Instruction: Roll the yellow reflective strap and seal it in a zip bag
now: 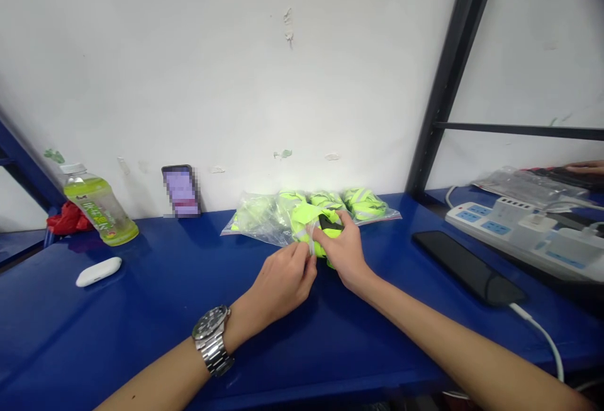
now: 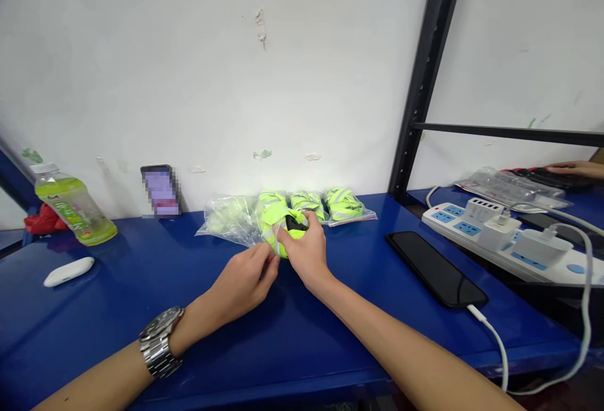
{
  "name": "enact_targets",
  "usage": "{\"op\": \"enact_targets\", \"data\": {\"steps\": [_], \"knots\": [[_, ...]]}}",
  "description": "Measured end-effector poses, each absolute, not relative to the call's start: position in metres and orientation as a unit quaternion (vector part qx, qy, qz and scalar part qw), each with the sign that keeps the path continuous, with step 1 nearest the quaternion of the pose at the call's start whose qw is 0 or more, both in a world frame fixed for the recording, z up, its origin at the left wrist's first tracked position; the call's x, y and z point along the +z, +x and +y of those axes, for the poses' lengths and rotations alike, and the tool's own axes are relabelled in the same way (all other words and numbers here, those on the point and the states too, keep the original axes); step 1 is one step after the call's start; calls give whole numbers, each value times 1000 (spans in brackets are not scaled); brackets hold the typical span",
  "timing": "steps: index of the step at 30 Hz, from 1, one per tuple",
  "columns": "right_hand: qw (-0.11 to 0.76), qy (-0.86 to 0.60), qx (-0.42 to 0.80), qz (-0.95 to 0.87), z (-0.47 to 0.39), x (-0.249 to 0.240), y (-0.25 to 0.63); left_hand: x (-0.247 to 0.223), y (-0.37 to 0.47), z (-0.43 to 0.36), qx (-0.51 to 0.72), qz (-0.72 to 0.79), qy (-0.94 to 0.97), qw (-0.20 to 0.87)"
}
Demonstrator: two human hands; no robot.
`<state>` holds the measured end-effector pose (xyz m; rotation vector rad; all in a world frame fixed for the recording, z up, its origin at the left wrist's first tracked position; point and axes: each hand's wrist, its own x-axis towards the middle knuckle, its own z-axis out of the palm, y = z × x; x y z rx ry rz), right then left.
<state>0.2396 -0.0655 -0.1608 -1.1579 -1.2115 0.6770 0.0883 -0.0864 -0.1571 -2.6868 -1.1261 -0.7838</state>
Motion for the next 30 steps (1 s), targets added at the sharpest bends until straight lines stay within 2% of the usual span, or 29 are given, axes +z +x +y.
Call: {"op": "enact_targets", "data": {"steps": [3,6,15,18,25,28,30], "knots": [[588,-487,107,-637,-69,-157,246,-138,83,-84,-334,-423,-841,51],[554,-417,3,-721,-73,-157,249,-123,78,-82,-335,-435,-835,41],[429,-298,-87,-849,-85,-163,248,-132,67,-89,-195,-471,-852,115],[403,-277,-123,-864,-83,-167,248,-135,63,-88,-195,-440,-872,93],[466,-250,-88,-844,-75,-175,251,-138,72,-95,-264,-377,-888,21],[516,-262,-14,-815,-71,-169,252,-133,71,-94,-252,-370,-893,50],[568,-305,72,-761,-68,-162,254,-127,66,-90,-248,-359,-891,122]]}}
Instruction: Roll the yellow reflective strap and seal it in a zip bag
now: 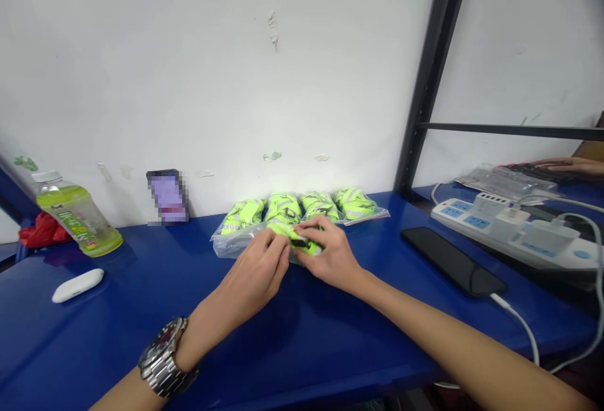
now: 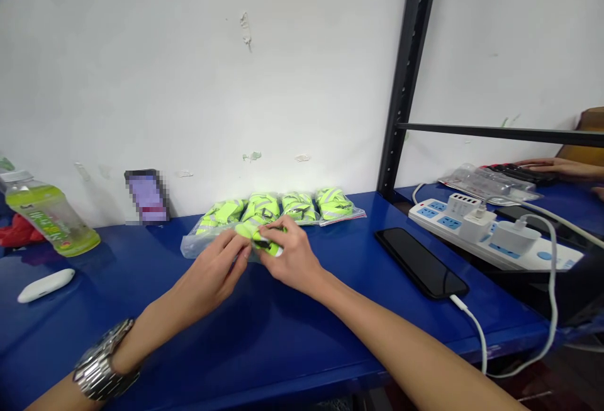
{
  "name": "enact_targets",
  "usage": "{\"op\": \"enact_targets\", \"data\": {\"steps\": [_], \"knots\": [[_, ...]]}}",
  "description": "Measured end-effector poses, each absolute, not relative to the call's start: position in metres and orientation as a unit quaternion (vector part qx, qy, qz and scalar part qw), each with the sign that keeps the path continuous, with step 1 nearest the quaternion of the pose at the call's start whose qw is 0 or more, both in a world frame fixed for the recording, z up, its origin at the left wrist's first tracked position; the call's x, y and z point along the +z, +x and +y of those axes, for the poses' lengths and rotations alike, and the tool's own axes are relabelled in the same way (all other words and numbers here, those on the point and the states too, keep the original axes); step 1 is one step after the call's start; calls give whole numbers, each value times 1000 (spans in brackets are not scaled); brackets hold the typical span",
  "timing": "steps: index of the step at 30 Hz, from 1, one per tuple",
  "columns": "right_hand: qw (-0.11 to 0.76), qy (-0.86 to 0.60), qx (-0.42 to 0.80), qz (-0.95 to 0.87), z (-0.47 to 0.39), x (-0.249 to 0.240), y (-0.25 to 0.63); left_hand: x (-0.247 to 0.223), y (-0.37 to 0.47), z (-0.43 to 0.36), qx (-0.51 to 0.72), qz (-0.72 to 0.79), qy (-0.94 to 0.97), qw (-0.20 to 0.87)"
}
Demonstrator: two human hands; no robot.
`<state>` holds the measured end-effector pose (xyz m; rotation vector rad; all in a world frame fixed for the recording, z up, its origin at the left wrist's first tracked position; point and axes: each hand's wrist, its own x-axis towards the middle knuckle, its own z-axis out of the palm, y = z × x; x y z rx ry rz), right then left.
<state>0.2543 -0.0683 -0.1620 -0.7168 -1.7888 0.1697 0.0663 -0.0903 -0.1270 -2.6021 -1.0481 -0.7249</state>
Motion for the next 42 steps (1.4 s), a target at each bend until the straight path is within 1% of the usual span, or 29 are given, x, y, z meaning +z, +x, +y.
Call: {"op": "enact_targets", "data": {"steps": [2,4,6,8,10,12,18,25,28,30,32,35,37,39,42], "knots": [[589,-361,178,-701,-65,-156,256,-120,61,-85,-230,-340,-887,213],[584,-403,278,-647,-63,-154,256,-114,57,-80,-186,-324,-887,272],[585,-420,361,-592,-63,-155,253,-111,57,-78,-132,-315,-898,277],[591,-415,438,-535,-64,-157,248,-111,60,-77,-95,-323,-907,254],[590,-397,506,-488,-68,-156,243,-113,66,-79,-80,-343,-906,234],[587,-385,546,-457,-72,-153,240,-115,71,-80,-79,-362,-901,225],[593,-409,571,-394,-76,-143,235,-126,84,-75,-125,-374,-900,186],[585,-382,607,-378,-73,-148,238,-136,90,-69,-195,-314,-921,124],[537,-323,656,-420,-75,-146,250,-133,79,-65,-191,-328,-920,94],[485,-267,694,-459,-77,-145,259,-127,69,-64,-167,-343,-923,48],[453,-245,705,-487,-76,-145,265,-120,59,-63,-127,-352,-927,13],[454,-255,695,-496,-72,-150,265,-113,51,-65,-79,-360,-929,29],[461,-251,695,-492,-71,-153,261,-113,51,-67,-77,-370,-924,54],[465,-242,697,-489,-71,-156,256,-118,51,-67,-100,-376,-920,57],[466,-225,691,-505,-75,-157,250,-126,52,-67,-148,-370,-917,33]]}}
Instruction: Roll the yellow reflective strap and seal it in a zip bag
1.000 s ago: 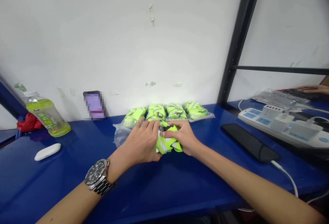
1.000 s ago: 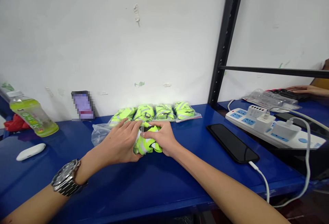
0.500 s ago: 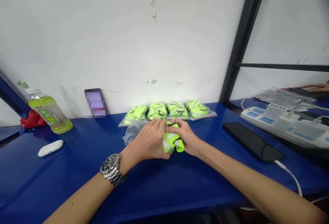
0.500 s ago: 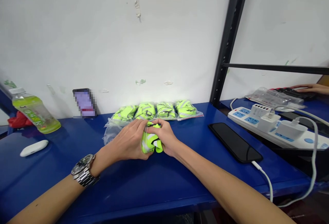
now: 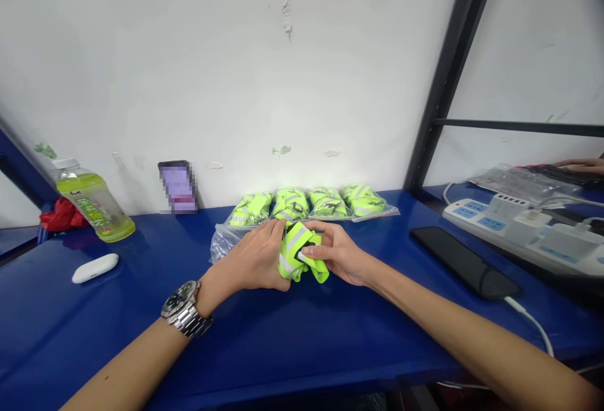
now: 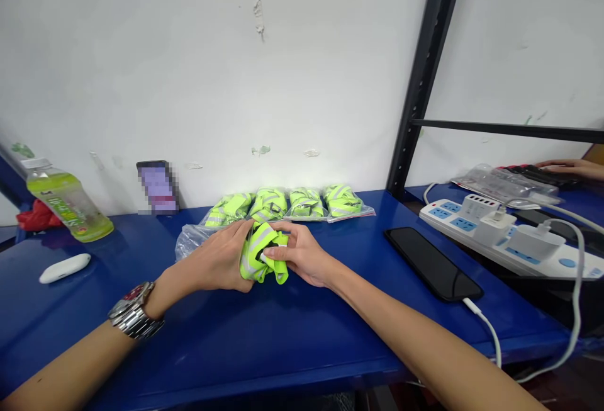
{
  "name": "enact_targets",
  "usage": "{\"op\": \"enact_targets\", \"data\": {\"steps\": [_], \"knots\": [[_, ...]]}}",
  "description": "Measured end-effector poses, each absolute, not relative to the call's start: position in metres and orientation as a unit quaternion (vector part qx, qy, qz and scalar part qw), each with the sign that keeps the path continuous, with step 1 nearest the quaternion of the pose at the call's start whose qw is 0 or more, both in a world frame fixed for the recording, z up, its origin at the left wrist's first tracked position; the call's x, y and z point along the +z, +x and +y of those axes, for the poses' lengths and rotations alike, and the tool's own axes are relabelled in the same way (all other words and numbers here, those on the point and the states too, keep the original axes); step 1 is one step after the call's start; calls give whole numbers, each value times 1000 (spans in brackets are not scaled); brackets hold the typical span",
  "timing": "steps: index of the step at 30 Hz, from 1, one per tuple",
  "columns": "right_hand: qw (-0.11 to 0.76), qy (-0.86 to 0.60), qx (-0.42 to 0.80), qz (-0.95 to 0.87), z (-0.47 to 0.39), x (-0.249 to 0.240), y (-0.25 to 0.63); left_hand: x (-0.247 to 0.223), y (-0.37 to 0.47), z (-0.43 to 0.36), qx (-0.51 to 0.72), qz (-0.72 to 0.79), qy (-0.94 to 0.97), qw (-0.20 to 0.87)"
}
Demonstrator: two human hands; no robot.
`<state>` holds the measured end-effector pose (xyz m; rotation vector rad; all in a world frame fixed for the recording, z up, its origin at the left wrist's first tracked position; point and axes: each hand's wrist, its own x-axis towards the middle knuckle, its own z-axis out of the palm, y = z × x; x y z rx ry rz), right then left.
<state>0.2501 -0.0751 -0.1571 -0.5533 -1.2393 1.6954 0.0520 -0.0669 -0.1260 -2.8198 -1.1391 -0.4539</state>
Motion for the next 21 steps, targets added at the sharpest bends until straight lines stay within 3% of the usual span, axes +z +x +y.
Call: {"op": "enact_targets", "data": {"steps": [5,11,21], "knots": [[491,-222,601,-590,-81,-161,241,-133,51,-70,-195,-359,-913,8],[504,-309,499,-633,-88,-162,233,-138,57,-72,-220,-351,-909,52],[434,-234,685,-536,-82,-147,253,-136,60,-73,-222,-317,-916,102]]}}
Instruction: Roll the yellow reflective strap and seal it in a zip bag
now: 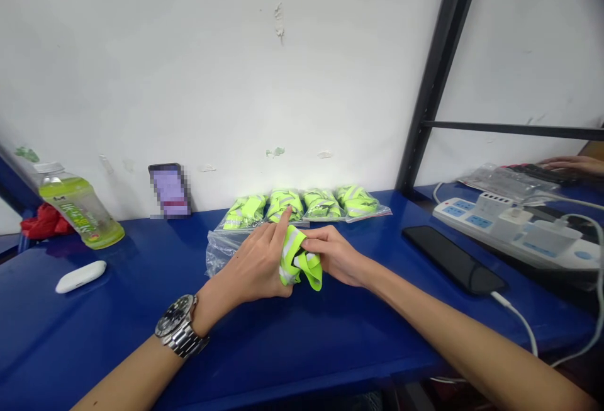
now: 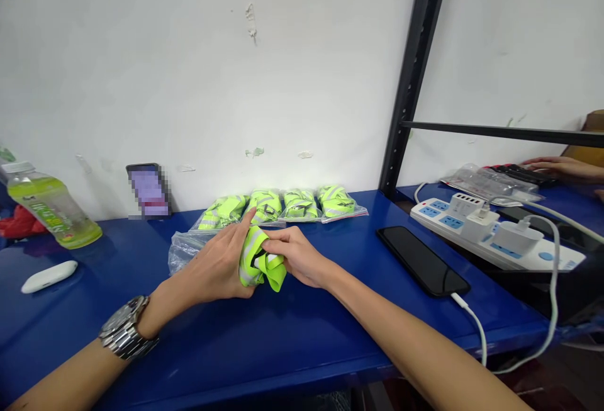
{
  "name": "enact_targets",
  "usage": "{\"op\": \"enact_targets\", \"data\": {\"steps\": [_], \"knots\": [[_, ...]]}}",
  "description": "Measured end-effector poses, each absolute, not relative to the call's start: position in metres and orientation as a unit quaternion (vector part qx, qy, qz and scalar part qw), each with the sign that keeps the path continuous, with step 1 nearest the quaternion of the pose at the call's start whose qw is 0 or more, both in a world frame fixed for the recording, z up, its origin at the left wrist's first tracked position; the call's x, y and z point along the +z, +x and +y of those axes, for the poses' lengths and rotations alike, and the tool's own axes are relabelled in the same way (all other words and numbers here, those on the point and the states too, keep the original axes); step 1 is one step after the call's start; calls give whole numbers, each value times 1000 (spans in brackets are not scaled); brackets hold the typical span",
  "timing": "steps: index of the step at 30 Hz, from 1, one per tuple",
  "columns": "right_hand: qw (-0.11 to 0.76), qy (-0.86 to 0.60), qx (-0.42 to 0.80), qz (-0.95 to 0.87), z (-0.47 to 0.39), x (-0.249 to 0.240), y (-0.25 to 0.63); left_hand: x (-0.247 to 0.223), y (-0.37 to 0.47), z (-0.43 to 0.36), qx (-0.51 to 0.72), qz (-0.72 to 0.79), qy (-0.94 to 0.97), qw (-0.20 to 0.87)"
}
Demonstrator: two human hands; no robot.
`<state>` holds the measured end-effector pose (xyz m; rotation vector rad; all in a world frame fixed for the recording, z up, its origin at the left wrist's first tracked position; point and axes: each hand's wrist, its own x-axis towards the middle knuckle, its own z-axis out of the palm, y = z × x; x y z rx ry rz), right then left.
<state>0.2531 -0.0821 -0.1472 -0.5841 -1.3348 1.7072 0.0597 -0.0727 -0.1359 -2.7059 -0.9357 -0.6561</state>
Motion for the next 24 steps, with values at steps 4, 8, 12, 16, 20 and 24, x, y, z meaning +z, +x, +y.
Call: {"op": "enact_targets", "data": {"steps": [4,8,12,16,20,24], "knots": [[401,-207,692,-563,-86,-148,259,-134,61,-77,-212,-290,-924,129],[408,-245,601,-642,-94,-144,255,-135,62,-80,-213,-293,-923,128],[425,-287,466,-722,-98,-148,241,-136,65,-81,-218,-293,-920,143],[465,-333,376,-729,-97,-166,221,-137,71,-79,-205,-282,-922,170],[505,-390,318,-701,-90,-176,214,-138,76,-78,-216,-272,-928,136],[516,-416,322,-676,-85,-167,224,-135,75,-77,-234,-279,-925,108]]}}
